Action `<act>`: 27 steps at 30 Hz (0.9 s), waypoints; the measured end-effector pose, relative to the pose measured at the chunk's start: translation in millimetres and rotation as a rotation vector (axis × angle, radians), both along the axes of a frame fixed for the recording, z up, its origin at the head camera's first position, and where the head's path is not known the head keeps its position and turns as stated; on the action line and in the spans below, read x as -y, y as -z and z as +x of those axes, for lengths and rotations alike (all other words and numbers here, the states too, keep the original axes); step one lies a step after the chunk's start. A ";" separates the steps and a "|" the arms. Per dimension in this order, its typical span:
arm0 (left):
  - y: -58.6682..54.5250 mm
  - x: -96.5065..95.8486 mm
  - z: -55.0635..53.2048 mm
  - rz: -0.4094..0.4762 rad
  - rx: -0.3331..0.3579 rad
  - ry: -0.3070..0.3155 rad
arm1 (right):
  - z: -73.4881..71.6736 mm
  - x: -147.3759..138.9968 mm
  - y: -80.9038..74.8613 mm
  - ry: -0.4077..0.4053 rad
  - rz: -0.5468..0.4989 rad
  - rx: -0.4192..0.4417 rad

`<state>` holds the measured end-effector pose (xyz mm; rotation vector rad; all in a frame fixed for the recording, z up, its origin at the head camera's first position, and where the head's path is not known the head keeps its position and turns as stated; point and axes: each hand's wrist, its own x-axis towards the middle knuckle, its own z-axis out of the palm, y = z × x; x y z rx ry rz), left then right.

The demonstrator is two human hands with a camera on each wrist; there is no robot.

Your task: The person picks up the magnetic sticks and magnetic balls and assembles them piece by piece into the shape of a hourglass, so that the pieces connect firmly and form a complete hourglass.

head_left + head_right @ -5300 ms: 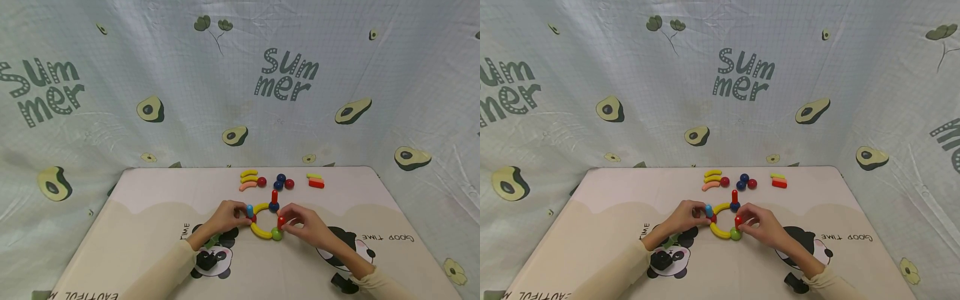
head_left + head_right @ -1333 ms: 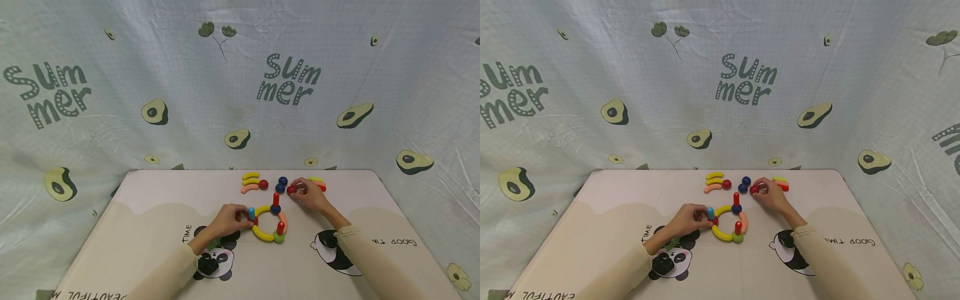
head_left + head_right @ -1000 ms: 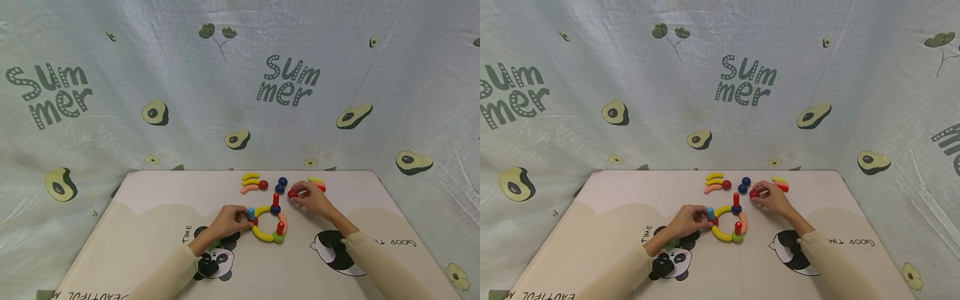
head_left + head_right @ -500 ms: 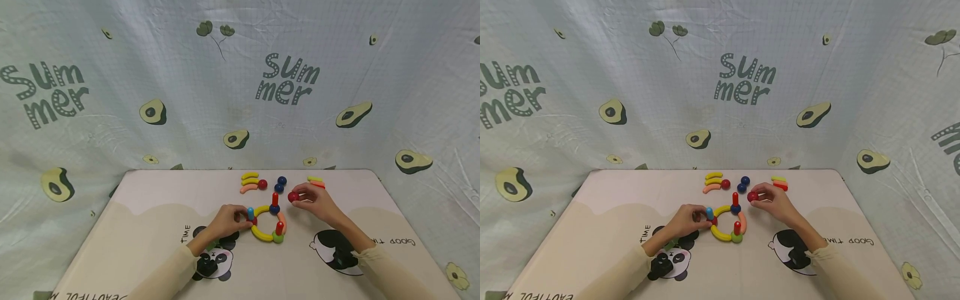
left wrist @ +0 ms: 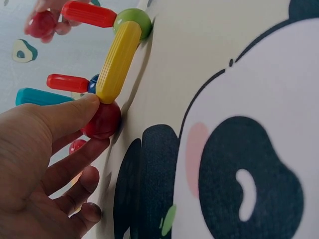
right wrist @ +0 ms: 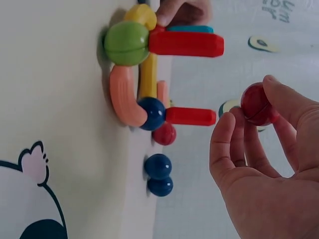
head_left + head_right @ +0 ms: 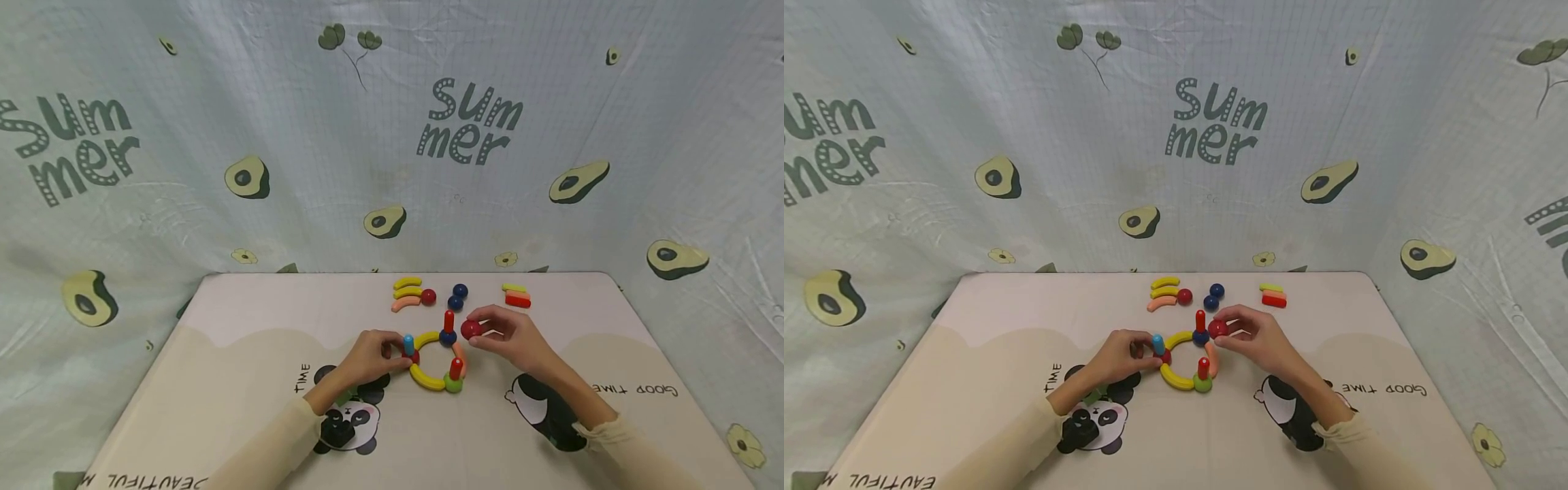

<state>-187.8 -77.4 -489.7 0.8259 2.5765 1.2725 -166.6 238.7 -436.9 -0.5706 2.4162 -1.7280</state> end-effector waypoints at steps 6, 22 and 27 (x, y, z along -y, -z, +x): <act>-0.9 0.3 -0.5 -0.001 0.006 -0.003 | 9.1 5.7 -3.0 -0.057 0.003 -0.012; -0.9 -0.1 -1.3 -0.007 0.003 -0.004 | 23.5 16.9 2.2 -0.131 0.058 -0.051; -0.3 -0.2 -0.8 -0.009 0.002 -0.004 | 24.1 17.9 8.1 -0.135 0.084 -0.066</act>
